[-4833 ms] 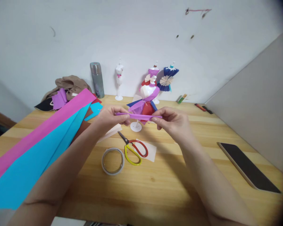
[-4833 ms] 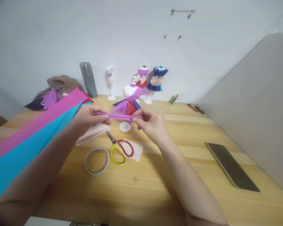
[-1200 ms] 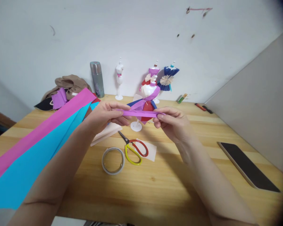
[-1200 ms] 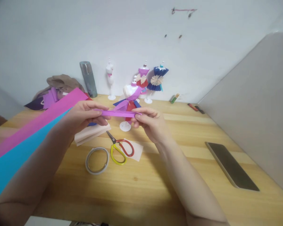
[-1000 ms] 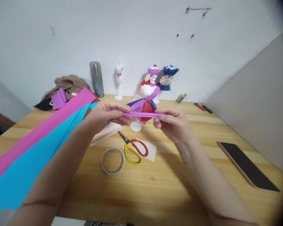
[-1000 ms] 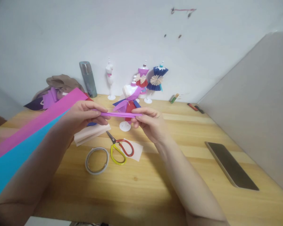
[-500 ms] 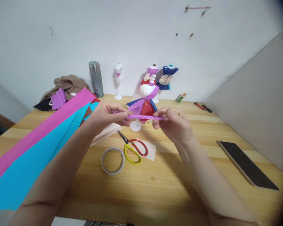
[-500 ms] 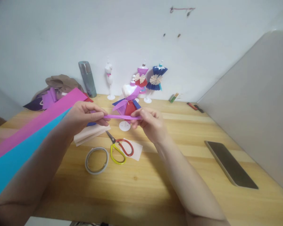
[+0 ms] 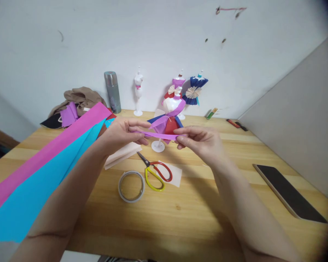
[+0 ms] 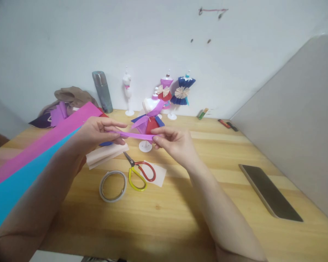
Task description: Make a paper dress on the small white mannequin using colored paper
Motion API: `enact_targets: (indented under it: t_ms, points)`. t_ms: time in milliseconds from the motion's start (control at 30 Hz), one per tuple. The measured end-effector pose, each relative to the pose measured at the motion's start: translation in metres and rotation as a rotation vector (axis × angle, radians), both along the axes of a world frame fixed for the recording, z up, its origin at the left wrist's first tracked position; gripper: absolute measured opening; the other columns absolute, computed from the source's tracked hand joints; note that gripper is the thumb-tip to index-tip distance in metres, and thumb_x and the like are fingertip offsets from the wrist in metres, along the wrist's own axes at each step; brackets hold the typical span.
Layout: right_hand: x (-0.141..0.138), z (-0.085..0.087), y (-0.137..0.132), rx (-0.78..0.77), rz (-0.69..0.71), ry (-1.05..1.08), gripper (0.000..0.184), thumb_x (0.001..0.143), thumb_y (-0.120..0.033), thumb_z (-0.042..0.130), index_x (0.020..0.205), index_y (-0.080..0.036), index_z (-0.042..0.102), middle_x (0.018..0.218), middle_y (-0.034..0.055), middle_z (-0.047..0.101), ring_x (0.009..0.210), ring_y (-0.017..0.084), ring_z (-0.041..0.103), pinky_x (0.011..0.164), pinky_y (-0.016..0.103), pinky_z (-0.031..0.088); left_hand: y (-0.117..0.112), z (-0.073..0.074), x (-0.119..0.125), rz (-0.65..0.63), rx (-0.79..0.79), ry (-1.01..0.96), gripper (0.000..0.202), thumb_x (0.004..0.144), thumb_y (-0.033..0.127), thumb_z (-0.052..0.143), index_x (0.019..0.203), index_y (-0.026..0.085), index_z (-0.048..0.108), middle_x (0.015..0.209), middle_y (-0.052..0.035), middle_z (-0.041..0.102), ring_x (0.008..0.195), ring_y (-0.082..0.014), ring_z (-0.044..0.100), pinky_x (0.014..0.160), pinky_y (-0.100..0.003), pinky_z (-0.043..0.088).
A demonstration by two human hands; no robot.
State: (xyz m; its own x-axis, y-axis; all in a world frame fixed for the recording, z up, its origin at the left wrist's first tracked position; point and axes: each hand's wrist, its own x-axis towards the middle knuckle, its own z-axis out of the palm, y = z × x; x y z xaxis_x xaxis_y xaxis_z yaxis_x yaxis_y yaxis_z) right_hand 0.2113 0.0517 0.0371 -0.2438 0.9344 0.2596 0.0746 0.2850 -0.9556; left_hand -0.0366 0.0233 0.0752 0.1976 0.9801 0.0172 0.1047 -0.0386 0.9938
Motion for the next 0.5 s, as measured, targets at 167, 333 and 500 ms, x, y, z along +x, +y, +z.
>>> enact_targets:
  t_ms: [167, 333, 500]
  points:
    - [0.002, 0.001, 0.001, 0.008, 0.001, -0.021, 0.014, 0.066, -0.031, 0.089, 0.073, -0.025, 0.078, 0.063, 0.0002, 0.073, 0.051, 0.016, 0.065, 0.050, 0.029, 0.058, 0.001, -0.002, -0.002, -0.063, 0.019, -0.024, 0.026, 0.070, 0.014, 0.073, 0.095, 0.015, 0.076, 0.076, -0.0075, 0.079, 0.067, -0.0200, 0.076, 0.069, -0.030, 0.061]
    - [0.005, 0.001, 0.002, -0.009, 0.000, -0.010, 0.014, 0.065, -0.028, 0.089, 0.075, -0.025, 0.079, 0.061, 0.0004, 0.073, 0.049, 0.016, 0.065, 0.047, 0.028, 0.057, 0.003, -0.007, -0.006, -0.098, 0.026, -0.056, 0.011, 0.072, 0.019, 0.073, 0.083, 0.015, 0.076, 0.072, -0.0083, 0.078, 0.066, -0.0213, 0.076, 0.069, -0.031, 0.061]
    - [0.005, 0.003, 0.002, -0.032, 0.029, 0.019, 0.014, 0.064, -0.028, 0.089, 0.074, -0.025, 0.079, 0.061, 0.0005, 0.073, 0.047, 0.015, 0.064, 0.046, 0.028, 0.057, 0.005, -0.012, -0.011, -0.082, 0.020, -0.093, 0.006, 0.073, 0.018, 0.070, 0.073, 0.017, 0.075, 0.074, -0.0076, 0.078, 0.069, -0.0197, 0.077, 0.070, -0.029, 0.061]
